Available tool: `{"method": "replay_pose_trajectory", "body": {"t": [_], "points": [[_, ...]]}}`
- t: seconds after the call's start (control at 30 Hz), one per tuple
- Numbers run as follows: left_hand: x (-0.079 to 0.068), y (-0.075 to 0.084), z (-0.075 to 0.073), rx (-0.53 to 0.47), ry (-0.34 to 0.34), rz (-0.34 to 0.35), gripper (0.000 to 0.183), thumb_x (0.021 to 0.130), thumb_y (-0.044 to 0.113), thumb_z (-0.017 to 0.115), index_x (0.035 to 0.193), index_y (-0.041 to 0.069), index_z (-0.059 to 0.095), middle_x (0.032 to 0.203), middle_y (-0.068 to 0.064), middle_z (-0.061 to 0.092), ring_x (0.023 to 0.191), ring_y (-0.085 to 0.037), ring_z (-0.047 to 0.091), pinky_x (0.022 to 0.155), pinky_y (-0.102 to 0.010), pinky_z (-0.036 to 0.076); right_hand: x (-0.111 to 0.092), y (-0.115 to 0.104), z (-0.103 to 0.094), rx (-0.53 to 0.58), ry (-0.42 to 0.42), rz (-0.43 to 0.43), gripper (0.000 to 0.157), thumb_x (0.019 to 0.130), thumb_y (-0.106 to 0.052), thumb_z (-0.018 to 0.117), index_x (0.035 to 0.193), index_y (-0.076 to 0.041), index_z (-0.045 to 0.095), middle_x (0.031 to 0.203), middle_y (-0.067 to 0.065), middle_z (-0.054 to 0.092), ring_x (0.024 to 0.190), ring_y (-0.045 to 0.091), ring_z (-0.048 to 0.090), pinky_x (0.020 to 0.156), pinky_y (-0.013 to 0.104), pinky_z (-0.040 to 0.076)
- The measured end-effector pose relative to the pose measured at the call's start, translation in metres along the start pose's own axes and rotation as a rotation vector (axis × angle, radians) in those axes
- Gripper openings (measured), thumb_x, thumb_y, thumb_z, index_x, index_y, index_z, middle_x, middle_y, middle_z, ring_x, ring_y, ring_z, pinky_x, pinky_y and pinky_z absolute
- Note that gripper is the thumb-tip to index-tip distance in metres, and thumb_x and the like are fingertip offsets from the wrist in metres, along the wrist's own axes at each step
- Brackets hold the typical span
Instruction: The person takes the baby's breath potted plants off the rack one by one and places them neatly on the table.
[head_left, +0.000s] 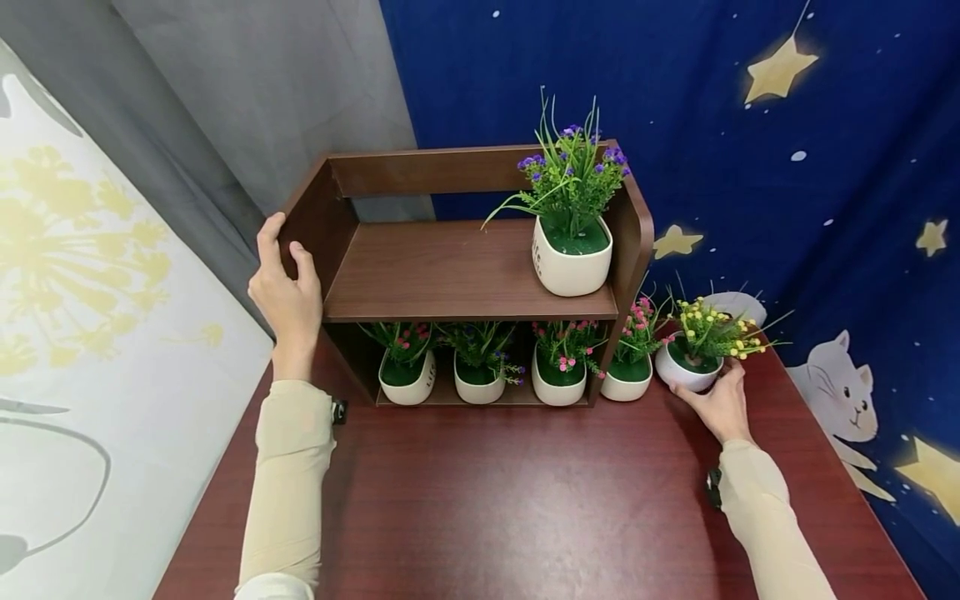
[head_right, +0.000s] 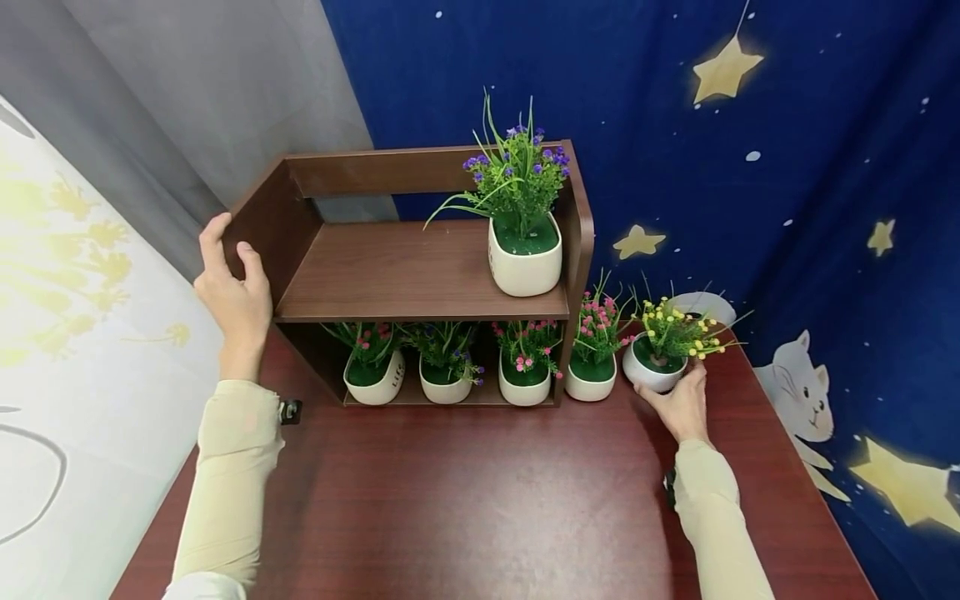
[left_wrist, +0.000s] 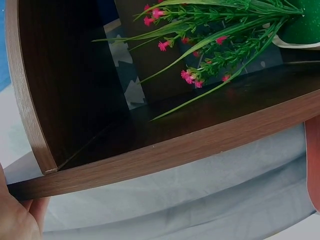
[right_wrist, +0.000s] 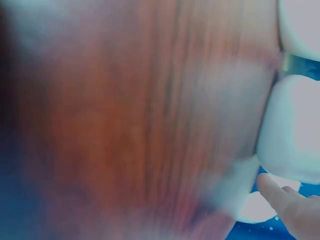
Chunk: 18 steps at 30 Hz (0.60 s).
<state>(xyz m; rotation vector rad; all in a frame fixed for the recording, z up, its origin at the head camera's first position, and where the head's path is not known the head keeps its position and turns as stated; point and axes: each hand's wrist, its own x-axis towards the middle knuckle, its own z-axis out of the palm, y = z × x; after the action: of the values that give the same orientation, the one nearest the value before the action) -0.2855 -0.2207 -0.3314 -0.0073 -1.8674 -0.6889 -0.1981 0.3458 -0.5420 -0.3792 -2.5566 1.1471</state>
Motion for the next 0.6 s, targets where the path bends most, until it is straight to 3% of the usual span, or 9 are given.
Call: {"method": "replay_pose_trajectory", "body": {"t": [0.1, 0.33, 0.4, 0.47, 0.57, 0.6], "points": [[0.000, 0.000, 0.001, -0.003, -0.001, -0.002, 0.036, 0.095, 0.022, 0.044, 0.129, 0.020, 0.055, 0.076, -0.014, 0.058, 0.044, -0.019, 0.022, 0.048, -0.027, 0.019, -0.013, -0.005, -0.008, 0.028, 0.000, 0.035, 0.100, 0.074, -0.025, 0.076, 0.140, 0.009, 0.008, 0.136, 0.036, 0.023, 0.121, 0.050, 0.034, 0.099, 0.053, 0.027], [0.000, 0.001, 0.001, -0.008, -0.001, 0.004, 0.035, 0.095, 0.023, 0.044, 0.129, 0.020, 0.055, 0.075, -0.015, 0.057, 0.044, -0.020, 0.022, 0.048, -0.028, 0.019, -0.060, -0.033, -0.029, 0.135, -0.038, 0.226, 0.099, 0.081, -0.038, 0.069, 0.144, 0.003, 0.004, 0.141, 0.032, 0.025, 0.123, 0.046, 0.037, 0.097, 0.053, 0.030], [0.000, 0.001, 0.000, -0.008, 0.004, 0.006, 0.035, 0.095, 0.022, 0.044, 0.129, 0.019, 0.055, 0.074, -0.015, 0.057, 0.044, -0.020, 0.022, 0.048, -0.028, 0.019, -0.073, -0.035, -0.029, 0.198, -0.029, 0.238, 0.093, 0.083, -0.037, 0.068, 0.146, -0.002, 0.008, 0.142, 0.026, 0.028, 0.124, 0.035, 0.041, 0.095, 0.041, 0.038], [0.000, 0.000, 0.000, -0.010, 0.008, 0.007, 0.035, 0.095, 0.023, 0.044, 0.129, 0.019, 0.055, 0.073, -0.015, 0.056, 0.044, -0.020, 0.022, 0.048, -0.028, 0.019, -0.085, -0.049, -0.032, 0.251, -0.029, 0.232, 0.090, 0.084, -0.035, 0.067, 0.146, -0.005, 0.010, 0.144, 0.022, 0.029, 0.125, 0.031, 0.041, 0.094, 0.038, 0.040], [0.001, 0.000, 0.000, -0.013, 0.008, 0.005, 0.035, 0.095, 0.023, 0.044, 0.129, 0.019, 0.055, 0.072, -0.016, 0.056, 0.045, -0.020, 0.022, 0.049, -0.028, 0.019, -0.102, -0.074, -0.035, 0.338, 0.004, 0.179, 0.081, 0.084, -0.027, 0.068, 0.146, -0.010, 0.017, 0.142, 0.016, 0.033, 0.123, 0.024, 0.044, 0.086, 0.021, 0.043], [0.001, 0.000, 0.000, -0.014, 0.007, 0.004, 0.035, 0.096, 0.023, 0.044, 0.129, 0.019, 0.055, 0.072, -0.016, 0.056, 0.045, -0.020, 0.022, 0.049, -0.028, 0.019, -0.107, -0.085, -0.035, 0.426, 0.039, 0.147, 0.078, 0.084, -0.021, 0.069, 0.145, -0.009, 0.022, 0.140, 0.017, 0.036, 0.122, 0.024, 0.045, 0.086, 0.022, 0.043]]}}
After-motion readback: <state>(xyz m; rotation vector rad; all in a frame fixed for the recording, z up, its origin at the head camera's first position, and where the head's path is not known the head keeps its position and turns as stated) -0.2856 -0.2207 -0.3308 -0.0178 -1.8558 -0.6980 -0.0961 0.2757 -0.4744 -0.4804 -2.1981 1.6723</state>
